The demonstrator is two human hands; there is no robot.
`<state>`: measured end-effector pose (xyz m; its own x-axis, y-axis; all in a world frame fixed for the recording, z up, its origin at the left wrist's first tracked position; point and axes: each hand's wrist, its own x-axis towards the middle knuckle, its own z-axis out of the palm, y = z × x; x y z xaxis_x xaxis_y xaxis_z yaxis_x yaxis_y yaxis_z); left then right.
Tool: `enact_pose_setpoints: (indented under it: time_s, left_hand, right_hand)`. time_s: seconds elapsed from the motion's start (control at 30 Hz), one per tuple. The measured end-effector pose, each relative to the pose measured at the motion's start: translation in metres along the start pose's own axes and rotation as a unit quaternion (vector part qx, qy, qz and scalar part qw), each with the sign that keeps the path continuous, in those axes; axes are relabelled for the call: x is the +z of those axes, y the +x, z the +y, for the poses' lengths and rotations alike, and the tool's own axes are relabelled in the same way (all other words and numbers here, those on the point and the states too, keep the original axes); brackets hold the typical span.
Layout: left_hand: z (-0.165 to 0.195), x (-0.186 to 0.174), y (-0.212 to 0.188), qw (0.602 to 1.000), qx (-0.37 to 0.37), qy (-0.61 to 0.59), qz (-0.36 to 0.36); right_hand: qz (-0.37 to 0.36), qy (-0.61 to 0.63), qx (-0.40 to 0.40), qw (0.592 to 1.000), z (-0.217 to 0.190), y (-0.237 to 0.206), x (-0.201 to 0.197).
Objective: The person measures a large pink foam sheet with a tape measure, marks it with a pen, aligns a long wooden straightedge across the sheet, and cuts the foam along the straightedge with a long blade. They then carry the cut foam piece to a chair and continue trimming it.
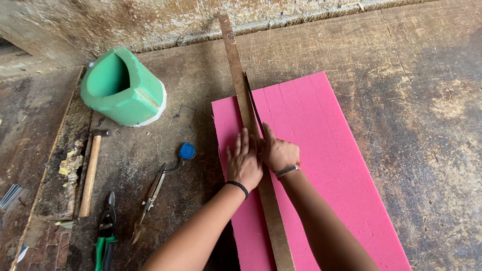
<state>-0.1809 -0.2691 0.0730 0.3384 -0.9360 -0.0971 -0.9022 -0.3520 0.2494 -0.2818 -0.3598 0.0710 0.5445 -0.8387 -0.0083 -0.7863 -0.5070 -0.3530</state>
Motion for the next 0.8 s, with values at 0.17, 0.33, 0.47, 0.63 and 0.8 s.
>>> enact_pose_setpoints:
  time_s: [0.17, 0.33, 0.47, 0.63, 0.8]
  left_hand:
    - [-0.009, -0.052, 0.020, 0.970, 0.025, 0.029, -0.241]
    - [-0.002, -0.072, 0.023, 0.948, 0.020, 0.099, -0.302]
    - [0.000, -0.067, 0.024, 0.948, 0.007, 0.117, -0.296]
    - [0.001, -0.060, 0.025, 0.947, 0.009, 0.161, -0.278]
    - [0.011, -0.060, 0.028, 0.929, -0.004, 0.215, -0.300]
  right_hand:
    - [-0.012, -0.058, -0.043, 0.997, -0.003, 0.032, 0.016]
    - [-0.032, -0.080, -0.052, 0.995, -0.005, 0.038, 0.022]
    - [-0.065, -0.045, -0.059, 0.995, -0.004, -0.008, 0.009]
    - [-0.063, -0.033, -0.055, 0.996, 0.003, -0.105, -0.003]
    - [0.100, -0.033, -0.120, 0.987, 0.019, -0.221, -0.005]
